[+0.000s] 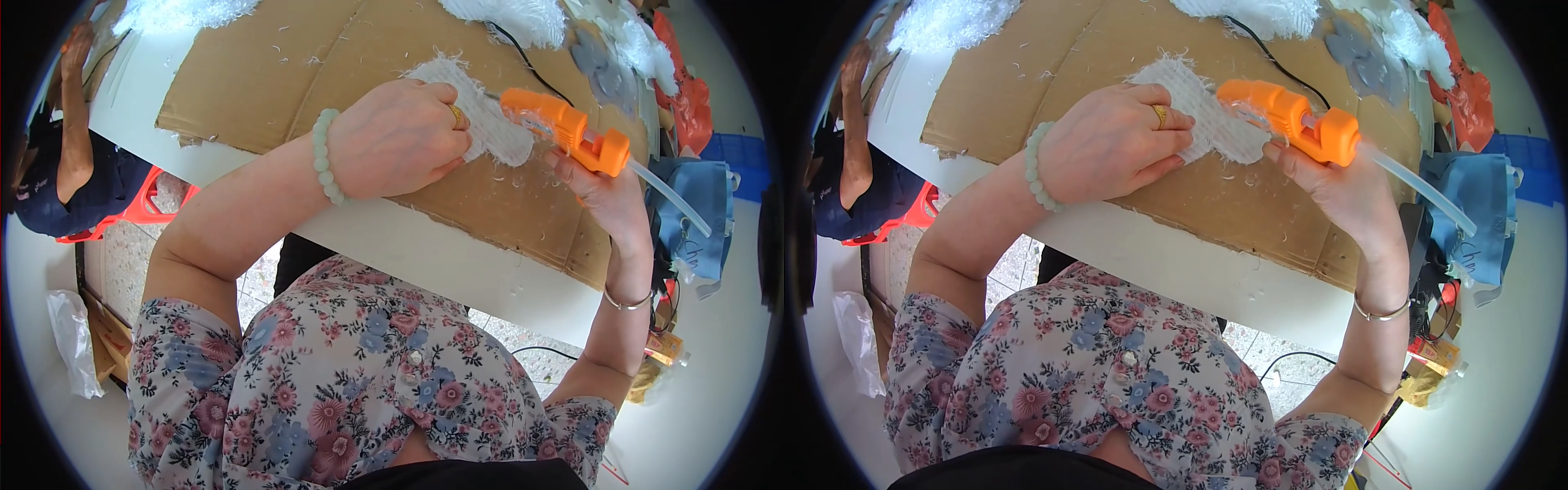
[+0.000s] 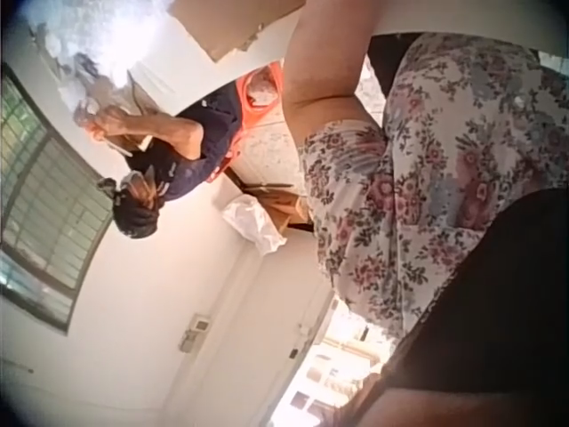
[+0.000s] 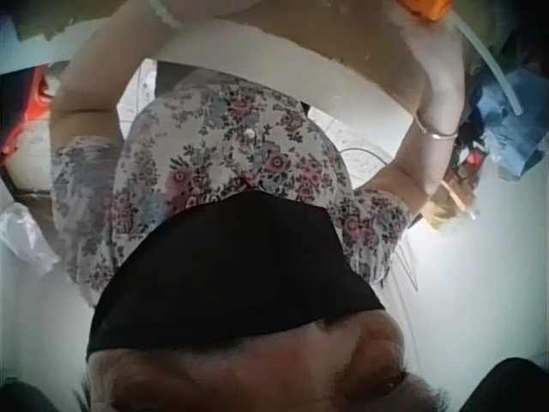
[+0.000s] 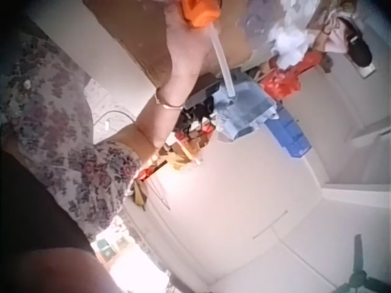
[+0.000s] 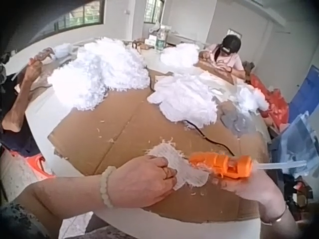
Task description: Using a hot glue gun to attach stuffing to fabric pieces.
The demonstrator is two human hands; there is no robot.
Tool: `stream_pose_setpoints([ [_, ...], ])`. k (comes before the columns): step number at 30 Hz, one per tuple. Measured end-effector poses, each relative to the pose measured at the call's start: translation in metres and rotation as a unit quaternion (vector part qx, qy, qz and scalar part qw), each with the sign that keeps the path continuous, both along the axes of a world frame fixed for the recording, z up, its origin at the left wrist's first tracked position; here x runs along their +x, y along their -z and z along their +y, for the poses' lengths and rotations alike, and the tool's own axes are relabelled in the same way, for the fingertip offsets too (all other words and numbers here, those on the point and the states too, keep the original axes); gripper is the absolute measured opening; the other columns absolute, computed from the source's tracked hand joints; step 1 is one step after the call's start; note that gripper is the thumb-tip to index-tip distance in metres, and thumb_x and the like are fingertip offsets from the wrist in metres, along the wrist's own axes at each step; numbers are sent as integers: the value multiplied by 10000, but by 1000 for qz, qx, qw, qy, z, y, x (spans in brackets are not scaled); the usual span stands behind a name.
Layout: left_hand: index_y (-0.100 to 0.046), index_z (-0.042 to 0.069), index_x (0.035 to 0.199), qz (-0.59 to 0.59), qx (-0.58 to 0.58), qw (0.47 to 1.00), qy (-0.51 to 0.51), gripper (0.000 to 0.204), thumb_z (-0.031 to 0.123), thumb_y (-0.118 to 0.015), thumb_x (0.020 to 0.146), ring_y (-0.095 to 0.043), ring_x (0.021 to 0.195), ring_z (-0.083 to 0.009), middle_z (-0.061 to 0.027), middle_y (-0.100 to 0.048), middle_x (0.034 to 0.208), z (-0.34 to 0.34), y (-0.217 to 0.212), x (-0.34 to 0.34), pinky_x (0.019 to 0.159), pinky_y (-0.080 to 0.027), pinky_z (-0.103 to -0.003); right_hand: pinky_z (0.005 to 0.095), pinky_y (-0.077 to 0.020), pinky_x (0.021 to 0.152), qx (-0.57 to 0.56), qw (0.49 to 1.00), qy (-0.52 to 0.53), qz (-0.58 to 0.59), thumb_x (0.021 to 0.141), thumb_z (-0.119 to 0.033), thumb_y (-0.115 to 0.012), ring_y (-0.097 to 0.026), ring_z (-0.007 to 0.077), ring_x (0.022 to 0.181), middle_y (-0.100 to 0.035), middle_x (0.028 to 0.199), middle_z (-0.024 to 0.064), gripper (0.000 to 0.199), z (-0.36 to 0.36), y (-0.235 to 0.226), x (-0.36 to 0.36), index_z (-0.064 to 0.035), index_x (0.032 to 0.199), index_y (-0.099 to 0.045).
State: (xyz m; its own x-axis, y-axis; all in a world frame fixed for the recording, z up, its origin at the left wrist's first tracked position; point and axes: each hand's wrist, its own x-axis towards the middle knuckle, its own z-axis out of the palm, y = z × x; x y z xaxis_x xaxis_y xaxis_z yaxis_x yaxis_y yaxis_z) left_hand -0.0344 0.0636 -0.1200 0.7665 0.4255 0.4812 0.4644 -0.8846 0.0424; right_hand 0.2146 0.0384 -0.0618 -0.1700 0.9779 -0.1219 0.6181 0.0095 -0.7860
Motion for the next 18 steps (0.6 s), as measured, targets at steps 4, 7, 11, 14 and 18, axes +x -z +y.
stream_pose_setpoints([
  [4,-595,57,654,9,-5,1000,0,139,174,-633,719,-548,742,-183,-24,-560,597,0,-3,-1,645,-465,-311,200,-433,633,26,998,-59,-13,798,-108,-676,-533,60,722,-603,794,-12,232,7,16,5,-7,993,-603],
  [7,-593,57,647,11,0,1000,-2,140,172,-630,716,-546,736,-182,-23,-557,590,0,-5,-1,645,-463,-310,195,-427,631,20,997,-59,-55,797,-98,-677,-524,55,719,-602,809,-13,226,10,15,-1,-10,991,-604],
  [11,-592,56,641,0,10,1000,3,123,158,-618,705,-548,718,-184,-27,-551,572,0,-6,-2,634,-463,-313,201,-410,598,12,996,-36,-77,790,-119,-687,-493,51,675,-588,778,-15,233,14,11,-8,-19,985,-608],
  [14,-590,53,639,19,11,1000,-4,111,145,-606,700,-548,688,-190,-32,-548,563,-1,-5,-2,601,-466,-313,204,-398,577,22,996,-37,-81,793,-140,-688,-475,48,651,-575,758,-20,228,17,15,-6,-28,976,-613],
  [18,-585,50,638,19,16,1000,-9,103,136,-599,694,-549,667,-191,-36,-547,560,-1,-3,-3,569,-467,-310,204,-392,568,30,996,-32,-75,795,-157,-687,-466,45,639,-567,748,-24,228,19,16,-8,-28,968,-614],
])
